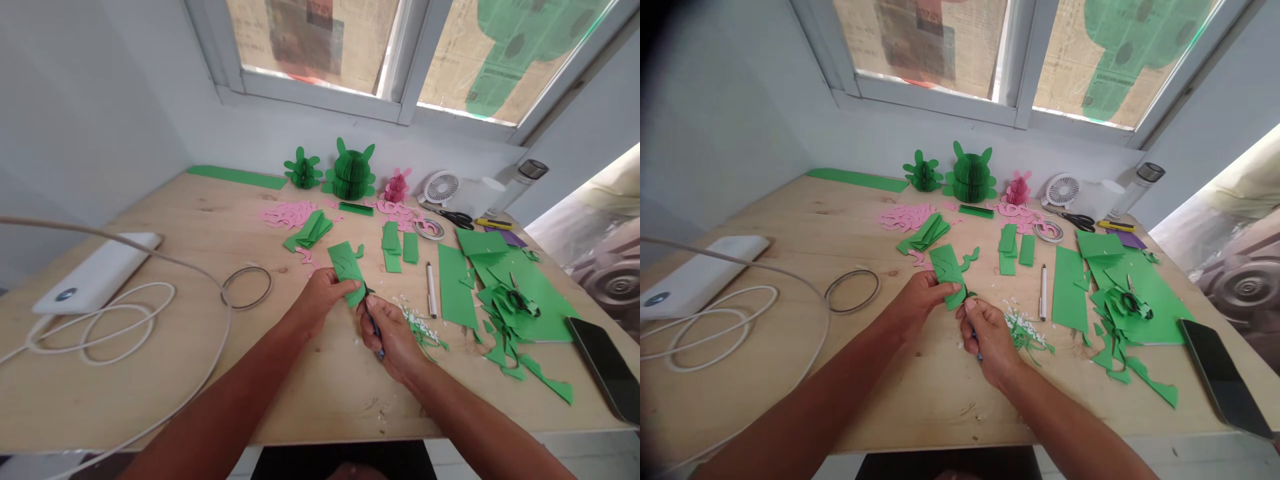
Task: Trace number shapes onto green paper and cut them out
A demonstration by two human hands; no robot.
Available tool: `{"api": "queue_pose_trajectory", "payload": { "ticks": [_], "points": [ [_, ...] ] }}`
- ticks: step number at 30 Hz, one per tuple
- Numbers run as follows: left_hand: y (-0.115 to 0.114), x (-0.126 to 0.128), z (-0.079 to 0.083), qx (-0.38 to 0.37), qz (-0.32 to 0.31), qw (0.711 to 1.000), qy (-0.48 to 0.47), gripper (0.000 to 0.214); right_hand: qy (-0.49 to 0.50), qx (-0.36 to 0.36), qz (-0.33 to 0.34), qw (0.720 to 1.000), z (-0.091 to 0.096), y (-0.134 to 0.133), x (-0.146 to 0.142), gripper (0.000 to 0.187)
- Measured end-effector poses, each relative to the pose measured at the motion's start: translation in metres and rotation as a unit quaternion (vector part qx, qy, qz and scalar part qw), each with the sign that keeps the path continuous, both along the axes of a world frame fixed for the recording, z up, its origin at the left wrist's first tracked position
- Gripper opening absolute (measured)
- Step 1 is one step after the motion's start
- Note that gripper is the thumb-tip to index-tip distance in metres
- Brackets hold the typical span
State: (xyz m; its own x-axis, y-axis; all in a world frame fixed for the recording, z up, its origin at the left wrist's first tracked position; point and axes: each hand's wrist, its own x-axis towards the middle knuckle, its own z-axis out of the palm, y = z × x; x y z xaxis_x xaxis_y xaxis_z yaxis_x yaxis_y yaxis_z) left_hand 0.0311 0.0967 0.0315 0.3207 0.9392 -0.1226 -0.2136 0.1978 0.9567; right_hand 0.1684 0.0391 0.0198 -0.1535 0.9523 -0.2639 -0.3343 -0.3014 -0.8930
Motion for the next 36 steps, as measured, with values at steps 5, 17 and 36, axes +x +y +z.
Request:
{"api": "queue_pose_trajectory", "payload": {
  "ticks": [5,17,36],
  "points": [
    [-0.002,-0.003,0.01,0.001,-0.006,1.0,0.011,0.017,-0.016,0.001,0.002,1.0,0.002,0.0,0.0,0.045],
    [-0.001,-0.009,0.018,0.017,-0.019,0.999,0.044,0.018,-0.032,0.005,0.015,0.999,0.005,-0.002,0.001,0.044],
    [-0.001,-0.016,0.022,0.045,-0.09,0.993,0.056,0.019,-0.04,0.006,0.017,0.999,0.001,-0.001,-0.001,0.047]
  ]
}}
